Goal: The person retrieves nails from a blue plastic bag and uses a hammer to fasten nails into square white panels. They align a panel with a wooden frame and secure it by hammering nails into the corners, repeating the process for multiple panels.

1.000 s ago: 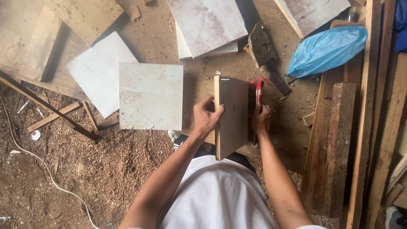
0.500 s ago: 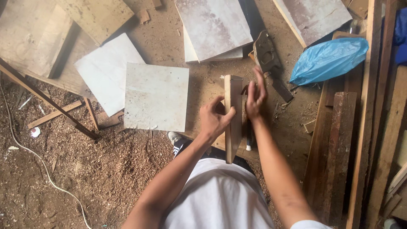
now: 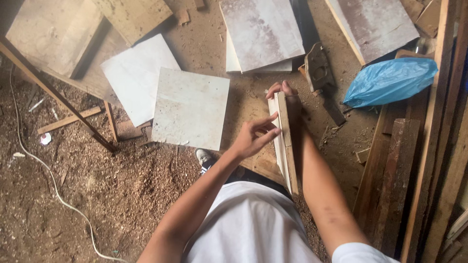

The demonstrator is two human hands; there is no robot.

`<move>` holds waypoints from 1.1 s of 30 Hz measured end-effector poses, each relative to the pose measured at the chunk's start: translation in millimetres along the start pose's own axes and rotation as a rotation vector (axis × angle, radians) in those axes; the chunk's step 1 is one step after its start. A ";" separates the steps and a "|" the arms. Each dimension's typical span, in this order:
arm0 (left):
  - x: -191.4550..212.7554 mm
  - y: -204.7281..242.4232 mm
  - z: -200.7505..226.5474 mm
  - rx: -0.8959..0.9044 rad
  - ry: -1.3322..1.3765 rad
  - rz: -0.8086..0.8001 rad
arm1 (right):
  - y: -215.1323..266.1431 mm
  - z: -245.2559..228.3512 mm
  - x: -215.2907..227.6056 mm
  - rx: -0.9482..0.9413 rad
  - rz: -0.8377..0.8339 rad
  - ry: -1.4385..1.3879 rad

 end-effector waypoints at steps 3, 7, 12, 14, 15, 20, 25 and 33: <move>18.0 0.9 -22.9 0.026 0.005 0.030 | -1.6 0.8 -11.3 -0.063 0.014 0.139; 77.3 9.6 -56.8 0.033 0.063 0.408 | -15.7 -5.5 -38.8 -0.083 -0.102 0.183; 214.3 55.8 -87.6 0.187 -0.682 1.236 | -27.3 -7.5 -56.0 -0.075 -0.115 0.054; 241.3 67.8 -109.6 0.504 -0.706 1.221 | -31.4 -2.8 -62.5 -0.080 -0.133 0.023; 249.5 70.3 -118.5 0.607 -0.647 1.164 | -34.5 0.4 -66.1 -0.081 -0.143 0.007; 254.2 71.2 -127.1 0.771 -0.634 1.040 | -32.9 8.5 -65.8 -0.091 -0.140 0.061; 281.5 67.9 -126.7 0.988 -0.542 0.863 | -30.4 2.6 -47.8 -0.063 -0.115 0.099; 274.8 57.5 -123.1 1.024 -0.640 0.847 | -27.3 8.1 -26.1 -0.031 -0.051 0.066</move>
Point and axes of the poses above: each hand's wrist, its own y-axis away from the middle knuckle, its own x-axis out of the back of the hand, z = x × y, the point moved 5 cm from there along -y, towards the middle knuckle, and after that the axes turned 14 degrees about x, right-handed, at the moved point
